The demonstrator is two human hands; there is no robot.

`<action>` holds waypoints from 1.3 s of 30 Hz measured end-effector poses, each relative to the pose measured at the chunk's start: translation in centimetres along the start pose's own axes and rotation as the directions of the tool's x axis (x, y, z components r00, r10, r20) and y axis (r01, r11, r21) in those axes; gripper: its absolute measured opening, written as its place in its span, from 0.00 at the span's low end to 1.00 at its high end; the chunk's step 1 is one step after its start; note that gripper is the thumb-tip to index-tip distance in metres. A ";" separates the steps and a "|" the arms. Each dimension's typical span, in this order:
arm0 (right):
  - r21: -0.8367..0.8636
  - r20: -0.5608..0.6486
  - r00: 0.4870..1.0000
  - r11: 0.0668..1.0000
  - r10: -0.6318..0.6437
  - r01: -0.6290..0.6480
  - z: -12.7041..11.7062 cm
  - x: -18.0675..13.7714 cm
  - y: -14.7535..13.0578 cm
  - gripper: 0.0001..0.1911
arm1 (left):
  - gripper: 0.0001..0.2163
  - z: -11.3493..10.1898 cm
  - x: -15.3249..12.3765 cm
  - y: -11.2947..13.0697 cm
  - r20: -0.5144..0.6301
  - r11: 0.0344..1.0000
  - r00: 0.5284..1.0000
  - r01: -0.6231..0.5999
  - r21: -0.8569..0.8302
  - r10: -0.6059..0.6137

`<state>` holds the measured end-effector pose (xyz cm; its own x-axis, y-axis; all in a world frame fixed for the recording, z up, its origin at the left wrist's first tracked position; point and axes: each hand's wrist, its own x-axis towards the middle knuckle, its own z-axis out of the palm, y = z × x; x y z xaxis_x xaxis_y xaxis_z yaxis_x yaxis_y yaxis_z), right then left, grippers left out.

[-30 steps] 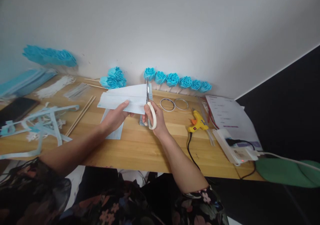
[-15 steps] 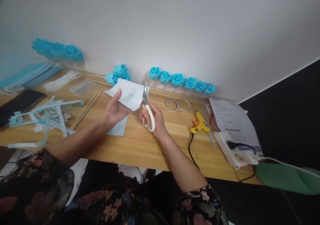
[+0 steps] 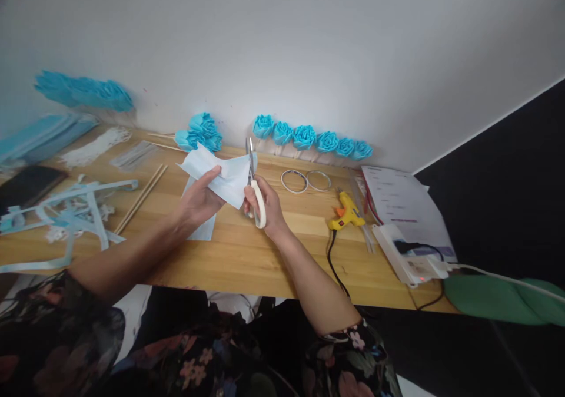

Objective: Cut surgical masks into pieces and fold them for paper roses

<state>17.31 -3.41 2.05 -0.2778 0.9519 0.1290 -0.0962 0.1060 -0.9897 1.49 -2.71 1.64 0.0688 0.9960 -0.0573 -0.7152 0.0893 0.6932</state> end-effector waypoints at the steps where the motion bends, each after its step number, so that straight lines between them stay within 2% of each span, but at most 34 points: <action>1: -0.004 -0.005 1.000 1.000 -0.005 0.005 0.0 0.0 0.0 0.27 | 0.17 0.0 0.0 0.0 -0.016 1.000 1.000 -0.002 -0.006 0.002; 9: 0.056 -0.037 0.999 0.998 -0.039 0.041 0.1 -0.1 0.1 0.25 | 0.17 0.3 0.0 0.2 -0.139 0.996 0.990 0.012 -0.084 -0.023; 15: 0.064 -0.073 0.996 0.997 -0.043 0.048 0.2 0.0 0.2 0.25 | 0.20 0.1 0.1 0.0 -0.115 0.999 0.993 0.009 -0.053 -0.015; 21: 0.087 -0.113 0.993 0.996 -0.023 0.033 0.2 0.2 0.4 0.26 | 0.19 0.7 -0.1 0.1 -0.182 0.994 0.982 0.026 -0.109 -0.045; 27: 0.090 -0.124 0.992 0.996 0.008 0.003 0.2 0.3 0.6 0.27 | 0.21 0.9 -0.2 0.5 -0.188 0.992 0.981 0.034 -0.118 -0.056; 34: 0.112 -0.068 0.995 0.992 0.068 -0.060 0.3 0.1 0.2 0.25 | 0.18 -0.6 1.2 1.0 -0.261 0.989 0.965 -0.070 -0.132 0.034; 39: 0.111 -0.022 0.993 0.988 0.114 -0.110 0.5 0.0 0.3 0.30 | 0.17 -1.1 1.6 2.1 -0.266 0.993 0.961 -0.094 -0.074 0.071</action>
<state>16.83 -3.49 1.81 -0.2657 0.9639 0.0144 -0.1708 -0.0324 -0.9848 -0.64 -0.87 2.24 -0.1696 0.9656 -0.1972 -0.7679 -0.0040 0.6406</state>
